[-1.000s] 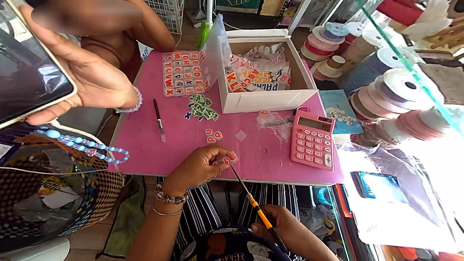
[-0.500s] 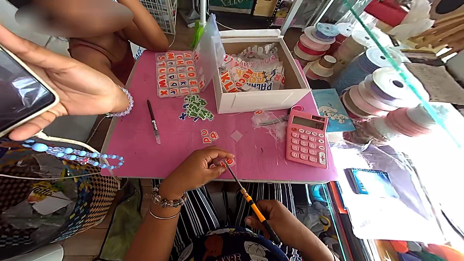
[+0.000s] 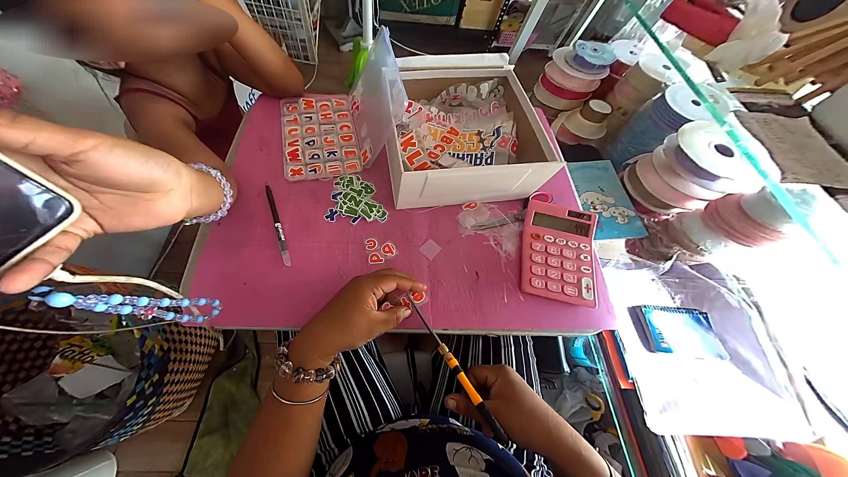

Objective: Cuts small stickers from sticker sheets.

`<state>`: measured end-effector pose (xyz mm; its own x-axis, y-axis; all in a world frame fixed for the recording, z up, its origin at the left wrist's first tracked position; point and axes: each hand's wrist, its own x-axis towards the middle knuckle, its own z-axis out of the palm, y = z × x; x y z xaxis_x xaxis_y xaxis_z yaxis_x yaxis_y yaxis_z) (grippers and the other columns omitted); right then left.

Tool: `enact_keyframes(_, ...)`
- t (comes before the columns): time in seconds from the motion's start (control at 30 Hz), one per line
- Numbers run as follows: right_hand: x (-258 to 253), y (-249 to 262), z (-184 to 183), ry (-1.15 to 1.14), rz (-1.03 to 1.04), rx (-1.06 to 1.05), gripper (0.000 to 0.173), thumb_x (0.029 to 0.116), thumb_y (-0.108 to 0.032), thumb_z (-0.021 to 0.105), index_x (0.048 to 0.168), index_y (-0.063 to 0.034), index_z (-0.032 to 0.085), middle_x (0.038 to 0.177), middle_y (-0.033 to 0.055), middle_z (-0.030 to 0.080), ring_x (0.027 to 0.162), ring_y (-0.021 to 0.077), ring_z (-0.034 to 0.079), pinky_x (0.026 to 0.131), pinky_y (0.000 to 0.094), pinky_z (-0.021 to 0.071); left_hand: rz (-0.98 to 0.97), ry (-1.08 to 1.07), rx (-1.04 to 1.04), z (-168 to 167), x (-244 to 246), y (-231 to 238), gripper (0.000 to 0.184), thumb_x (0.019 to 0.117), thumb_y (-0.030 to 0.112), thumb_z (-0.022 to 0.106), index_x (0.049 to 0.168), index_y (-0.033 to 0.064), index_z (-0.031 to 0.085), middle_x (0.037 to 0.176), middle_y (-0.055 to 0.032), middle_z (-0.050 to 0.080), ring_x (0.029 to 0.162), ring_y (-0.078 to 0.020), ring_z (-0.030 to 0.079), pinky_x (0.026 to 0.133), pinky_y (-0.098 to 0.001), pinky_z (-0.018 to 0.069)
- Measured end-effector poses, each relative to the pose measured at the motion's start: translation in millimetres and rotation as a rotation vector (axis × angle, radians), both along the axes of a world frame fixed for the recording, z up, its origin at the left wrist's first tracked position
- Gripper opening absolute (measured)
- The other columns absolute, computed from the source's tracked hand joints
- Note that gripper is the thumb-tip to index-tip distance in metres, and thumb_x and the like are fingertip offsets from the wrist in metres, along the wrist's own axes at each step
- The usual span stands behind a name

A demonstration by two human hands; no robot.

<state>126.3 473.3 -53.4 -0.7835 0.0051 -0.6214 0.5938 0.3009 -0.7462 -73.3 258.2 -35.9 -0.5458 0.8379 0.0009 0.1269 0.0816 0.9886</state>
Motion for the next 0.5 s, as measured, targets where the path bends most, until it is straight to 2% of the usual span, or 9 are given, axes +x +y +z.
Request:
enact_keyframes(0.3,9.0,3.2,-4.0,-0.003,0.019,-0.004,0.042,0.0841,-0.049,0.081,0.074,-0.0133,0.061,0.056,-0.0071,0.056,0.047,0.0016,0.053,0.047,0.0198,0.0446,0.083,-0.034,0.081,3.3,1.4,-2.2,0.033,0.0933,0.003,0.067,0.127,0.0053,0.068,0.127,-0.0017,0.064,0.077,0.0003,0.061,0.065,-0.0143,0.0535)
enact_keyframes(0.4,14.6,4.3,-6.3,0.003,0.036,-0.004,0.043,0.0834,-0.051,0.081,0.075,-0.0128,0.063,0.056,-0.0071,0.055,0.047,0.0013,0.051,0.047,0.0201,0.0433,0.109,0.003,0.042,5.2,2.2,-0.7,0.035,0.0945,0.004,0.065,0.129,0.0069,0.067,0.130,-0.0016,0.063,0.081,0.0005,0.061,0.068,-0.0140,0.0530)
enact_keyframes(0.5,16.3,4.2,-6.6,0.014,0.026,-0.026,0.042,0.0825,-0.049,0.082,0.076,-0.0129,0.063,0.057,-0.0071,0.055,0.047,0.0015,0.051,0.047,0.0199,0.0438,0.114,0.008,0.024,5.1,1.9,1.5,0.036,0.0935,0.003,0.066,0.129,0.0068,0.067,0.132,-0.0021,0.063,0.079,0.0012,0.060,0.066,-0.0135,0.0520)
